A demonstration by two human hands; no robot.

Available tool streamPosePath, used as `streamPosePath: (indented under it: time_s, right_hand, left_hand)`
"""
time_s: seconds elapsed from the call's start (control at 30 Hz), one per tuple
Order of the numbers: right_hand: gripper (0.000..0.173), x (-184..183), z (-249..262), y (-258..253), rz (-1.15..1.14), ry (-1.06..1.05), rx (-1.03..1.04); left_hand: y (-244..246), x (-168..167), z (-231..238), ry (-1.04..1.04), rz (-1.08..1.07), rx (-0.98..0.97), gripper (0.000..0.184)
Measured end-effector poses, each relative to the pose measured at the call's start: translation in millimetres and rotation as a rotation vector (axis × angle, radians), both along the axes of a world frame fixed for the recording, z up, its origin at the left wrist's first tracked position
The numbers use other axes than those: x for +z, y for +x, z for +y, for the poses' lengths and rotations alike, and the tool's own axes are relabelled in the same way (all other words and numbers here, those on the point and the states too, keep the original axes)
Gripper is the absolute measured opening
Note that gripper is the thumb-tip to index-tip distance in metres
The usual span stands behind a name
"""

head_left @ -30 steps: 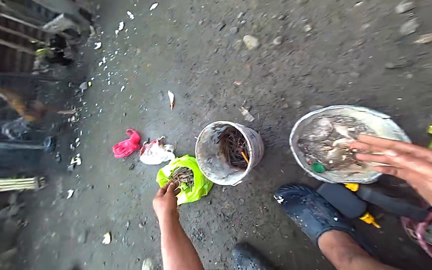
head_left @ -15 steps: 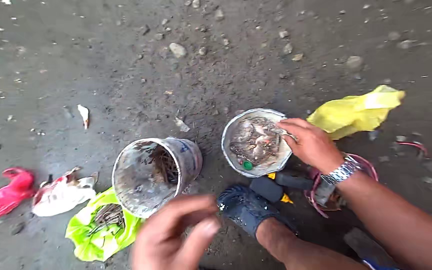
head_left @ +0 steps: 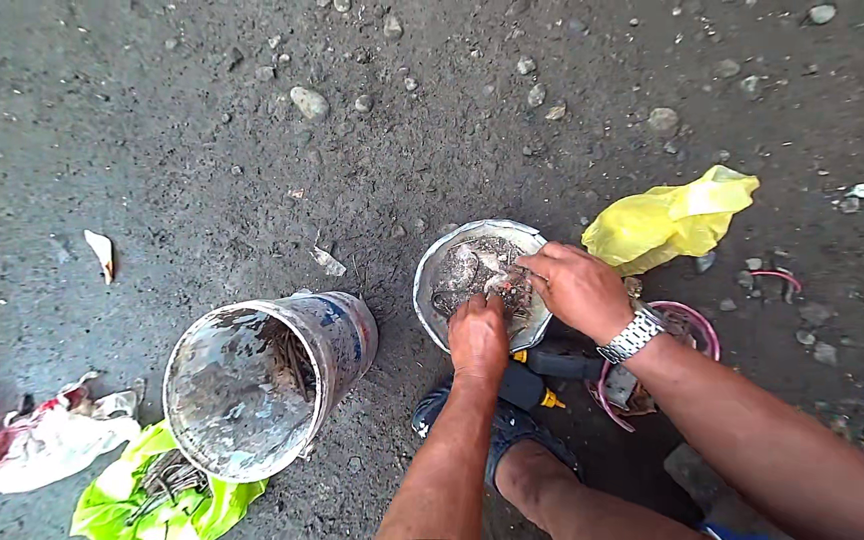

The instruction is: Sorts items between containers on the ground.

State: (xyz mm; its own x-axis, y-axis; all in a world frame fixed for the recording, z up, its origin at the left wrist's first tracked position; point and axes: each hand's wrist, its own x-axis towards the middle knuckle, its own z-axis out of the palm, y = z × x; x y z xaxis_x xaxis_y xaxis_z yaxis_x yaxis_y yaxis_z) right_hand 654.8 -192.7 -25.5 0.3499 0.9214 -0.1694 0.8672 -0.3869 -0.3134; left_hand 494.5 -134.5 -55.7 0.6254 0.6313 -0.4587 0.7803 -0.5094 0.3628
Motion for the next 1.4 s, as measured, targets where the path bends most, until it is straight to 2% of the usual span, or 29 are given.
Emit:
streamPosePath:
  time_s: [0.1,0.23,0.4,0.5,0.63,0.8,0.87,0.93,1.03,1.13,1.2,1.33,1.4]
  right_hand:
    - [0.023,2,-7,9,-0.026,0.084,-0.041]
    - [0.023,5,-15,14,-0.052,0.134,-0.053]
    - [0.017,5,-20,7,-0.038,0.169,-0.026]
    - [0.015,3,-17,-5,-0.031,0.040,-0.001]
    - [0.052,-1,-2,-26,-0.098,-0.272,-0.055]
    - [0.056,-12,11,-28,-0.124,-0.213,-0.090]
    - [0.048,-18,16,-25,-0.135,-0.186,-0.092]
    - [0.030,-25,20,-22,-0.158,-0.145,-0.085]
    - [0.012,-17,23,-15,-0.083,-0.090,-0.089]
    - [0.010,6,14,-6,0.130,0.030,-0.151]
    - [0.009,20,2,0,0.167,0.105,-0.188]
    - [0.029,16,-13,17,0.035,0.084,-0.186]
    - [0.021,14,-13,17,0.009,0.053,-0.164]
  left_hand:
    - [-3,0,4,0.024,-0.019,-0.016,0.013]
    - [-10,1,8,0.144,-0.043,0.077,0.014]
    - [-14,1,6,0.177,0.007,0.106,0.027]
    - [-12,1,2,0.182,0.013,0.062,0.024]
    - [-1,13,5,0.179,0.145,-0.017,0.020]
    - [4,13,16,0.118,0.270,0.003,0.025]
    - [0,13,20,0.094,0.252,0.006,0.029]
    - [-8,21,26,0.048,0.122,0.090,0.025]
    - [-26,43,33,-0.161,-0.237,0.385,0.015]
    - [-45,55,29,-0.635,-0.753,0.789,0.013]
    - [-52,66,19,-0.914,-0.998,0.977,0.015]
    - [-55,70,3,-1.102,-1.143,0.999,0.024]
    - [-53,67,1,-1.133,-1.141,0.973,0.022]
